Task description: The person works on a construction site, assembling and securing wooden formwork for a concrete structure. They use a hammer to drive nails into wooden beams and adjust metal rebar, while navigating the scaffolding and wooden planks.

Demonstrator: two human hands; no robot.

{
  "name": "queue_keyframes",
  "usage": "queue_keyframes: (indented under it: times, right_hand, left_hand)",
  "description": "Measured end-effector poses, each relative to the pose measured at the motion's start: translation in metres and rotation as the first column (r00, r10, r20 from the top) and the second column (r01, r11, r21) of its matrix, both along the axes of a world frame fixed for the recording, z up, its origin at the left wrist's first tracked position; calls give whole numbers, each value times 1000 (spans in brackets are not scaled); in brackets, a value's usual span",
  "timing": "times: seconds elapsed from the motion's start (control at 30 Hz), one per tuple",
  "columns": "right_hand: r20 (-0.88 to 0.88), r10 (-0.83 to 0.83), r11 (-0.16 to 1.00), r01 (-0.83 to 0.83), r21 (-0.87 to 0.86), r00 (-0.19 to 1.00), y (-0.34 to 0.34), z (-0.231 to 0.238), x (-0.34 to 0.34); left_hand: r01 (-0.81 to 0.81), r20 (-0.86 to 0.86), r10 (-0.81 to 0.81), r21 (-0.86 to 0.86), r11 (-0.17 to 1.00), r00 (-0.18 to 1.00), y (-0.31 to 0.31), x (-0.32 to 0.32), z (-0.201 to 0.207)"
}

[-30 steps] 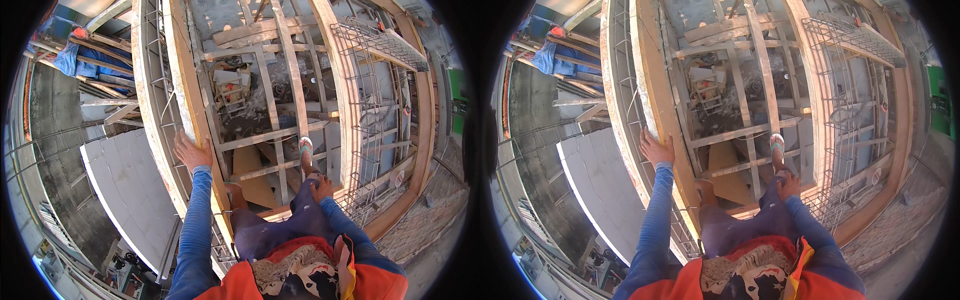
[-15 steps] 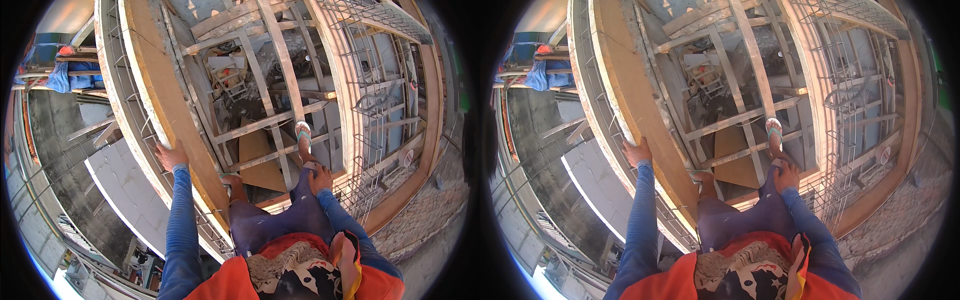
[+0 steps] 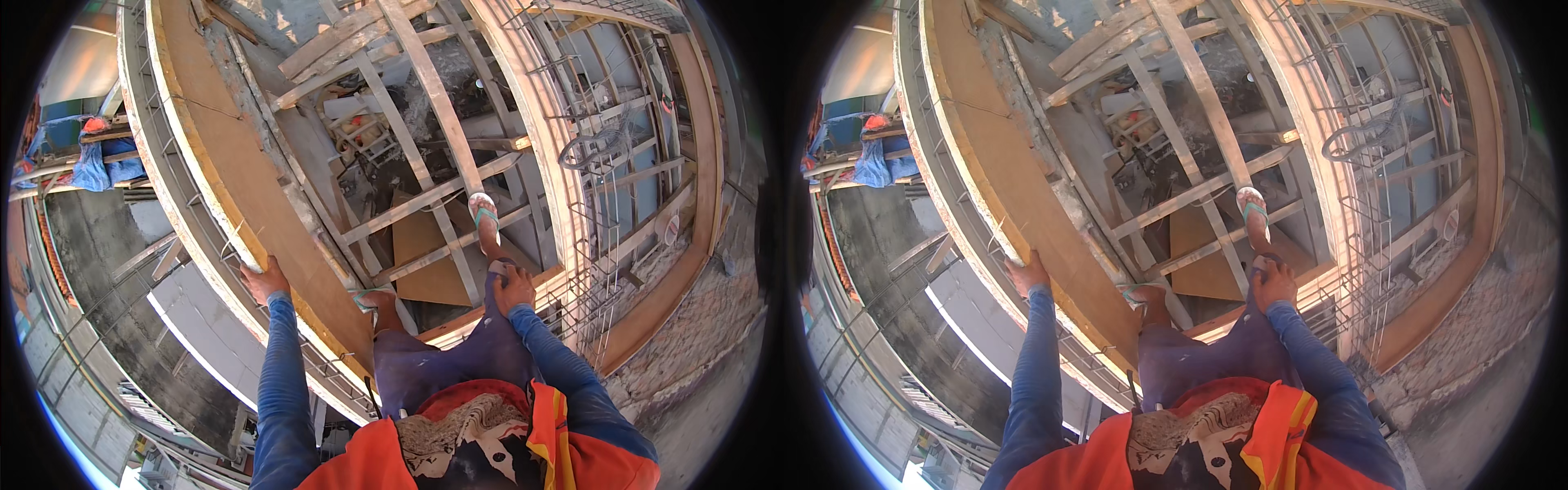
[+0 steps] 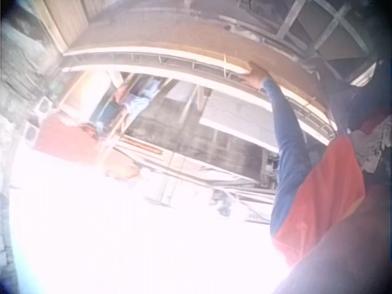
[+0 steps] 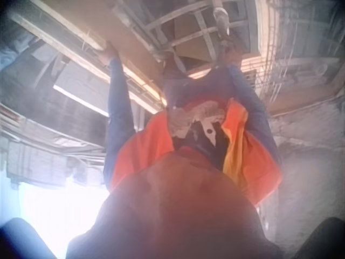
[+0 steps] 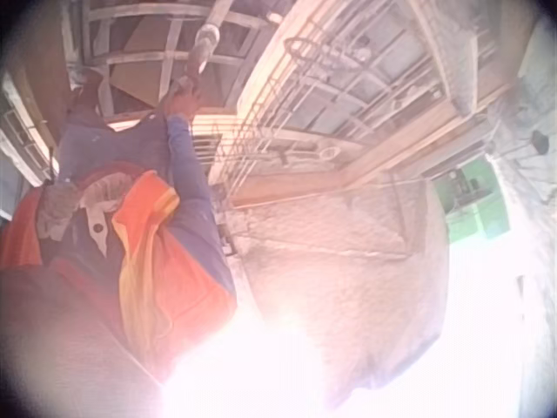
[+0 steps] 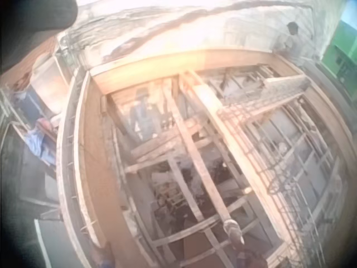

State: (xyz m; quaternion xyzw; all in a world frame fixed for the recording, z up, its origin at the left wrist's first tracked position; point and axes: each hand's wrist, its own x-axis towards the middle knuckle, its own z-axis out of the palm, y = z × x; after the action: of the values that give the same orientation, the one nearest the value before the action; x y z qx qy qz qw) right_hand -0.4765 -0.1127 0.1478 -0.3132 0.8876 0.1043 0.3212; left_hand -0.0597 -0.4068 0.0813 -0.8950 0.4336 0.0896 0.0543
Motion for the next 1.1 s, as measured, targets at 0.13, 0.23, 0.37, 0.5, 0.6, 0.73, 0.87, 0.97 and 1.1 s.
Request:
queue_keyframes:
  times: [0.13,0.23,0.37,0.5,0.6,0.73,0.87,0.97,1.1]
  right_hand:
    - [-12,-8,1000,9,17,1000,6,-5,-2]
    - [-17,-20,999,20,31,1000,7,-3,-1]
    - [-13,-66,997,66,46,998,7,3,-3]
    - [-31,-90,995,91,43,995,13,-2,-2]
    - [-40,-88,995,90,41,995,22,-12,1]
    - [-36,-71,996,72,48,997,27,-16,4]
    - [-3,-91,994,91,56,996,28,-13,6]
    - [-2,-90,995,90,44,996,31,-16,6]
    - [-7,-113,992,113,54,994,37,-16,8]
  left_hand:
    - [24,-6,-24,-2,1000,1000,0,0,2]
    - [39,1,-39,14,999,999,-1,-6,8]
    - [46,33,-46,22,999,998,2,2,0]
    - [13,-22,-12,55,998,1000,-2,-9,10]
    - [-6,-33,8,37,999,999,-1,-2,3]
    - [21,-36,-21,-4,1000,999,0,-5,5]
    - [47,-3,-47,-8,999,999,1,3,-1]
    - [47,-2,-47,-11,999,999,2,1,-2]
    - [-27,-44,31,88,996,999,-8,-21,21]
